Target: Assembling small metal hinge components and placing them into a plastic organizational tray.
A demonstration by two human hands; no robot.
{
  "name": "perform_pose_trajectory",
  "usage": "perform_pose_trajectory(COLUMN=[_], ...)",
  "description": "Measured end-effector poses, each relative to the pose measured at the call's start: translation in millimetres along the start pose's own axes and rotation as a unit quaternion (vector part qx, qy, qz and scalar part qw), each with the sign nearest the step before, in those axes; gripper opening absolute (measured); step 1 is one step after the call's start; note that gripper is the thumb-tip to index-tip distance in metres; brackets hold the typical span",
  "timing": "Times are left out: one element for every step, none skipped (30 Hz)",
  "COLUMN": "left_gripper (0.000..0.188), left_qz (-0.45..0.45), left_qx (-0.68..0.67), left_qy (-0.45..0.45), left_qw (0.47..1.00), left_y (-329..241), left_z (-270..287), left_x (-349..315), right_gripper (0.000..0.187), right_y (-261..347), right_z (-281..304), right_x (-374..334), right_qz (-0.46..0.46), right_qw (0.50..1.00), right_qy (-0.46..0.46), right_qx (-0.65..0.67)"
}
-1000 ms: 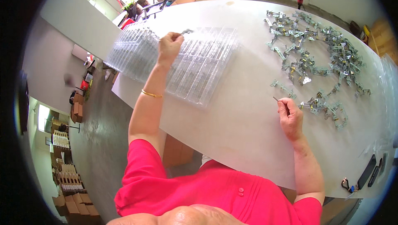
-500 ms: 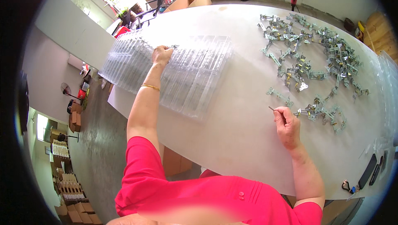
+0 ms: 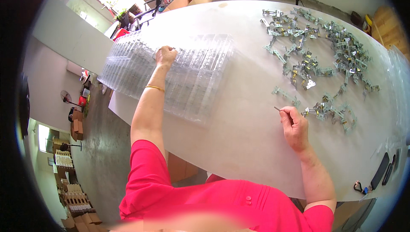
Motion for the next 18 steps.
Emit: perform_pose_trajectory(left_gripper=[0.026, 0.026, 0.027, 0.027, 0.026, 0.026, 0.026, 0.024, 0.021, 0.021, 0.019, 0.017, 0.016, 0.014, 0.013, 0.013, 0.014, 0.015], left_qz=[0.006, 0.011, -0.019, -0.049, -0.074, -0.101, -0.111, -0.153, -0.191, -0.197, -0.264, -0.329, -0.362, -0.395, -0.413, -0.430, -0.448, -0.467], left_qx=[0.014, 0.028, 0.024, 0.018, 0.014, 0.006, 0.000, -0.027, -0.053, -0.058, -0.110, -0.161, -0.176, -0.191, -0.192, -0.192, -0.172, -0.154], left_qy=[-0.006, -0.010, -0.016, -0.019, -0.022, -0.024, -0.008, -0.002, -0.001, 0.005, 0.022, 0.039, 0.066, 0.093, 0.121, 0.147, 0.170, 0.195], left_qw=[1.000, 1.000, 0.999, 0.998, 0.997, 0.995, 0.994, 0.988, 0.980, 0.979, 0.958, 0.930, 0.913, 0.894, 0.882, 0.870, 0.861, 0.849], left_y=[-3, -6, -14, -21, -35, -54, -77, -105, -128, -144, -169, -194, -218, -241, -257, -271, -283, -294], left_z=[1, 3, 6, 10, 17, 22, 26, 33, 40, 39, 34, 29, 26, 19, 6, -8, -16, -29], left_x=[-1, -2, -2, -4, -10, -19, -33, -51, -67, -80, -98, -117, -138, -160, -178, -195, -213, -230], right_gripper=[0.003, 0.003, 0.003, 0.004, 0.004, 0.005, 0.005, 0.005, 0.005, 0.005, 0.005, 0.005, 0.006, 0.006, 0.006, 0.006, 0.006, 0.006], right_y=[0, 0, -1, 2, 5, 6, 8, 6, 10, 14, 12, 12, 13, 11, 13, 14, 15, 14], right_z=[0, 0, 3, 3, 4, 3, 3, 4, 2, 0, 0, 0, 0, 2, 2, 3, 3, 2], right_x=[1, 2, 1, 2, 4, 5, 5, 6, 7, 8, 8, 7, 6, 4, 2, 0, -1, -3], right_qz=[0.010, 0.019, -0.001, 0.014, 0.031, 0.033, 0.038, 0.023, 0.055, 0.089, 0.082, 0.105, 0.132, 0.127, 0.141, 0.155, 0.157, 0.170], right_qw=[1.000, 0.999, 0.999, 0.999, 0.999, 0.999, 0.999, 0.999, 0.998, 0.996, 0.996, 0.994, 0.991, 0.992, 0.990, 0.988, 0.987, 0.985], right_qy=[-0.008, -0.016, -0.021, -0.018, -0.015, -0.007, 0.001, -0.006, 0.004, 0.015, 0.009, 0.006, 0.005, 0.000, 0.008, 0.015, 0.011, 0.011], right_qx=[-0.013, -0.025, -0.032, -0.035, -0.038, -0.034, -0.028, -0.035, -0.031, -0.027, -0.032, -0.027, -0.019, -0.023, -0.022, -0.021, -0.019, -0.022])
Point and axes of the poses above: each hand's wrist, its own x-axis towards the middle knuckle, its own z-axis out of the back of the hand, y = z × x, the point moved 5 cm from there along x, towards the middle knuckle, and after that the axes turned 14 degrees about -x, right-handed, at the moved point
